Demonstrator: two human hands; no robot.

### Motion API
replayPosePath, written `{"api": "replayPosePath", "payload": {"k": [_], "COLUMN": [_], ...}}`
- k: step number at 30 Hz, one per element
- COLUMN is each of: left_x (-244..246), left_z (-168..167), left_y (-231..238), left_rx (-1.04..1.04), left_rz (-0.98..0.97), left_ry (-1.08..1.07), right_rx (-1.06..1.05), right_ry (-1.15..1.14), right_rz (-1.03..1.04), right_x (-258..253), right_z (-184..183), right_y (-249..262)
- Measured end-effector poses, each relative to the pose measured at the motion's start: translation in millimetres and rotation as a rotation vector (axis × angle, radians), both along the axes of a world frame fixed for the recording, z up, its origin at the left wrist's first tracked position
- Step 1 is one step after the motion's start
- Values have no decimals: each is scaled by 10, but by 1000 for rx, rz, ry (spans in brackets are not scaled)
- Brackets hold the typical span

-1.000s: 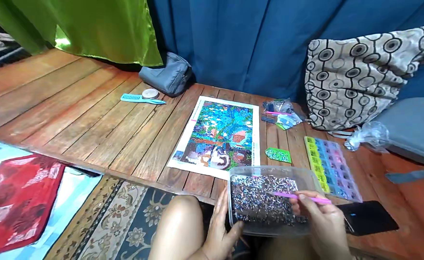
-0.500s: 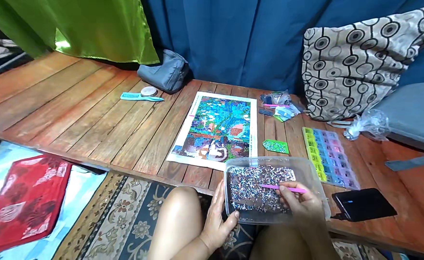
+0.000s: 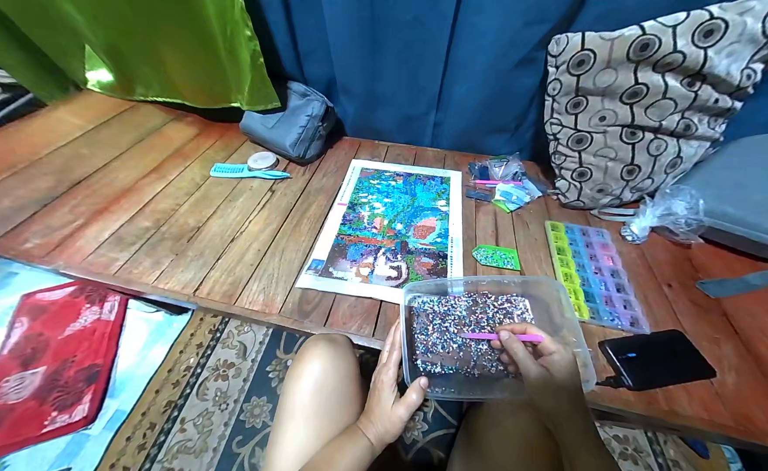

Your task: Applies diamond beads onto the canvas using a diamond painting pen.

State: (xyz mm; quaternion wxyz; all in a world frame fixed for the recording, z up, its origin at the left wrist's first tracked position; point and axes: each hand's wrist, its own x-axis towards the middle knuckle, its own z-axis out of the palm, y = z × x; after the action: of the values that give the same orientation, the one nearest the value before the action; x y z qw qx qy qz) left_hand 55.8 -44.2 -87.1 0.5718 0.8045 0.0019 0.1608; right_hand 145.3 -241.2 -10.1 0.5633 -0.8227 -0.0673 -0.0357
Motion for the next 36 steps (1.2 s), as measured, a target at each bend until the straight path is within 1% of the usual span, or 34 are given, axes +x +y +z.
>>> {"api": "replayPosePath", "payload": {"k": [11,23,31,36], "left_x": [-15,-11,-5,-12], "left_z": [-33,-28,-24,-3], "left_y": [14,3,6,-3], "left_rx": [9,10,-1,-14], "left_rz": [-3,-3,-11,-11], "left_ry": [-5,-11,4,17], "right_rx": [59,-23,-124,-161], "right_ry": [-26,11,-149,-176], "right_rz": [11,44,80,64], "right_x": [3,-5,-30,-24], "right_z": [-43,-40,-31,-38], "right_y": [-27,-19,52,87]}}
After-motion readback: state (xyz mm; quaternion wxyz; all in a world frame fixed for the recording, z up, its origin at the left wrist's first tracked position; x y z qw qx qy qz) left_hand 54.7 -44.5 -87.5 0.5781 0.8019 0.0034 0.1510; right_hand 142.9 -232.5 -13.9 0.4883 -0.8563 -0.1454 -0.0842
